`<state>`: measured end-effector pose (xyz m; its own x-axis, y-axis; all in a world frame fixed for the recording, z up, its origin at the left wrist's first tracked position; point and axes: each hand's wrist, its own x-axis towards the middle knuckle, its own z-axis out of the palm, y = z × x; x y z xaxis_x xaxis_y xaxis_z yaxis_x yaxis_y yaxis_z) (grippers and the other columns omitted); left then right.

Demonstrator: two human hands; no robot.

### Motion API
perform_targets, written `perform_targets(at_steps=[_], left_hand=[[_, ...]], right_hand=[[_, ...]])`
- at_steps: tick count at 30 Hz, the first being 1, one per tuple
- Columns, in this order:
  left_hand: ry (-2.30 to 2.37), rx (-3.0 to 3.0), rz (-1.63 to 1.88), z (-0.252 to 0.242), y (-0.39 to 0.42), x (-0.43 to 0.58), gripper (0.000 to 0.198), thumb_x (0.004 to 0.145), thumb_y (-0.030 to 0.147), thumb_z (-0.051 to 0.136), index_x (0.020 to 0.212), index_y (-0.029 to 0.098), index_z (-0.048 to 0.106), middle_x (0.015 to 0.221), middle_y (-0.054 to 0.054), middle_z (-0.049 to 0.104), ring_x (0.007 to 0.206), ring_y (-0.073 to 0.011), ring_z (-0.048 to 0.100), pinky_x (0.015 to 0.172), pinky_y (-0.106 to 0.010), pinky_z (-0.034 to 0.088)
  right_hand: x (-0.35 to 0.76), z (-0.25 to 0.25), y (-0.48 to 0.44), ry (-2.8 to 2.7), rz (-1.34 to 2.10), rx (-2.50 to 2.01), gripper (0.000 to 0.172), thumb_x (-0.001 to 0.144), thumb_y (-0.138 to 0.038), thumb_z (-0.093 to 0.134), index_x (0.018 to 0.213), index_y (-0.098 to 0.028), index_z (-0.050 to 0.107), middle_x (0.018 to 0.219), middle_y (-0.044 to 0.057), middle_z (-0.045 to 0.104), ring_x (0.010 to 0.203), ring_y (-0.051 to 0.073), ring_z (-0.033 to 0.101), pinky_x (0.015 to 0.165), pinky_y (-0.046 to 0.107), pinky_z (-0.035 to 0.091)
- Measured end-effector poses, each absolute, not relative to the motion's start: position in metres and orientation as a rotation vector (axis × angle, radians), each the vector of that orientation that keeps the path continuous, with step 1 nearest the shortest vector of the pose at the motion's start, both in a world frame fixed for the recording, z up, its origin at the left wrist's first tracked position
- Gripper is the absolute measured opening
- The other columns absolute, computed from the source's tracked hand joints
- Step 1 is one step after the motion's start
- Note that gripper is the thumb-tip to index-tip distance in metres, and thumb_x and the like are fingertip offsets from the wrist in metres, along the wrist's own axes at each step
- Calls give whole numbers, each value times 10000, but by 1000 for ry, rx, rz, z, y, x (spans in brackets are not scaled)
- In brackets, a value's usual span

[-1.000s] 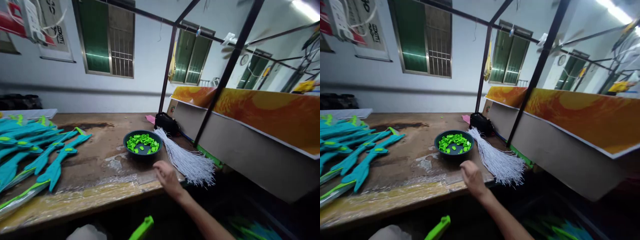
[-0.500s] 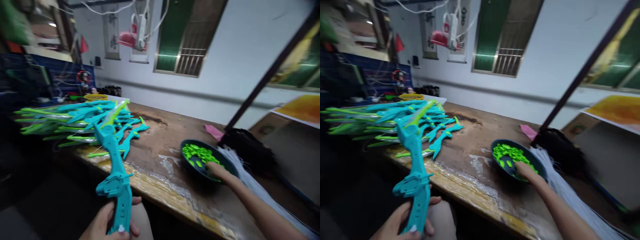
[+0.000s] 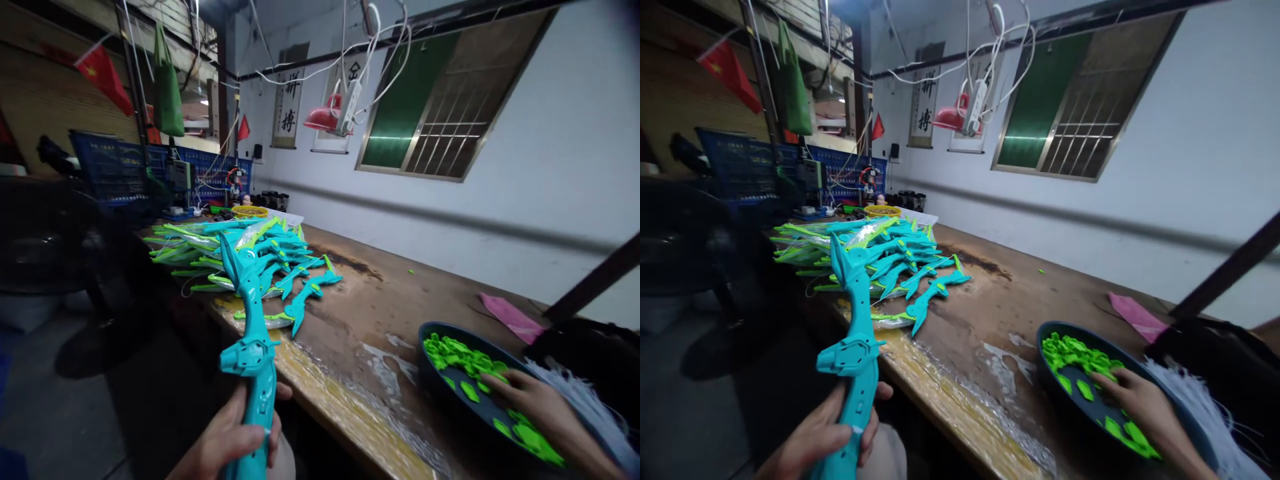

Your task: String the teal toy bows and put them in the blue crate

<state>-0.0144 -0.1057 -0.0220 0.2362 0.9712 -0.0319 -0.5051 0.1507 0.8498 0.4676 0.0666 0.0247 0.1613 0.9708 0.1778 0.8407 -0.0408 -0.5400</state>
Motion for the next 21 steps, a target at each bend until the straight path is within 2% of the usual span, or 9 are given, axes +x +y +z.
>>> perform_targets(at_steps=[2, 4, 8, 11, 14, 16, 19, 21], left_hand=[[654, 646, 1206, -17, -105, -15, 671, 834, 631, 650, 1312, 160, 619, 886, -83, 654, 766, -201, 588, 680, -294, 443], [664, 532, 1202, -13, -100, -14, 707, 852, 709, 562, 1236, 126, 678, 827, -90, 668, 733, -191, 589, 703, -290, 467], [835, 591, 1213, -4, -91, -7, 688, 853, 717, 548, 1134, 112, 715, 688, -74, 671, 619, -169, 571, 596, -252, 456], [1018, 742, 1197, 5, -93, -6, 692, 863, 728, 517, 1149, 124, 696, 707, -77, 699, 589, -161, 565, 529, -238, 426], [1119, 887, 1207, 5, -96, -10, 655, 861, 737, 510, 1072, 149, 708, 685, -59, 699, 591, -161, 574, 544, -237, 447], [1142, 952, 1214, 0, -96, -11, 622, 859, 723, 535, 1029, 153, 714, 694, -55, 711, 616, -174, 605, 600, -252, 490], [1125, 882, 1273, -8, -92, -9, 620, 806, 691, 648, 1105, 152, 711, 822, -79, 771, 748, -238, 693, 726, -308, 554], [1096, 788, 1313, -11, -89, -5, 705, 733, 672, 738, 1210, 156, 680, 940, -99, 788, 824, -288, 727, 767, -354, 578]], right_hand=[[421, 35, 56, -1680, 559, -1731, 367, 614, -608, 651, 599, -243, 631, 561, 115, 650, 541, 271, 631, 558, 379, 492], [367, 41, 42, -1682, 749, -1540, 420, 605, -613, 701, 710, -210, 643, 625, 68, 651, 595, 231, 620, 609, 347, 501], [259, 44, 9, -1713, 1089, -1194, 522, 709, -625, 697, 965, -170, 694, 667, 12, 641, 574, 167, 601, 634, 309, 514], [204, 44, -17, -1556, 1427, -807, 514, 722, -507, 810, 1103, -184, 686, 668, -18, 637, 547, 125, 578, 583, 255, 483], [176, 43, -35, -1370, 1657, -589, 395, 713, -351, 887, 1024, -184, 711, 687, -10, 674, 559, 97, 581, 572, 211, 453], [167, 43, -41, -1302, 1778, -521, 290, 755, -339, 864, 928, -165, 709, 712, 25, 699, 591, 130, 632, 601, 245, 481], [159, 43, -45, -1253, 1818, -503, 285, 783, -377, 838, 880, -164, 675, 652, 33, 680, 568, 186, 659, 591, 313, 517], [156, 44, -45, -1239, 1747, -601, 310, 750, -376, 866, 872, -171, 667, 636, 23, 668, 562, 174, 637, 569, 300, 520]])
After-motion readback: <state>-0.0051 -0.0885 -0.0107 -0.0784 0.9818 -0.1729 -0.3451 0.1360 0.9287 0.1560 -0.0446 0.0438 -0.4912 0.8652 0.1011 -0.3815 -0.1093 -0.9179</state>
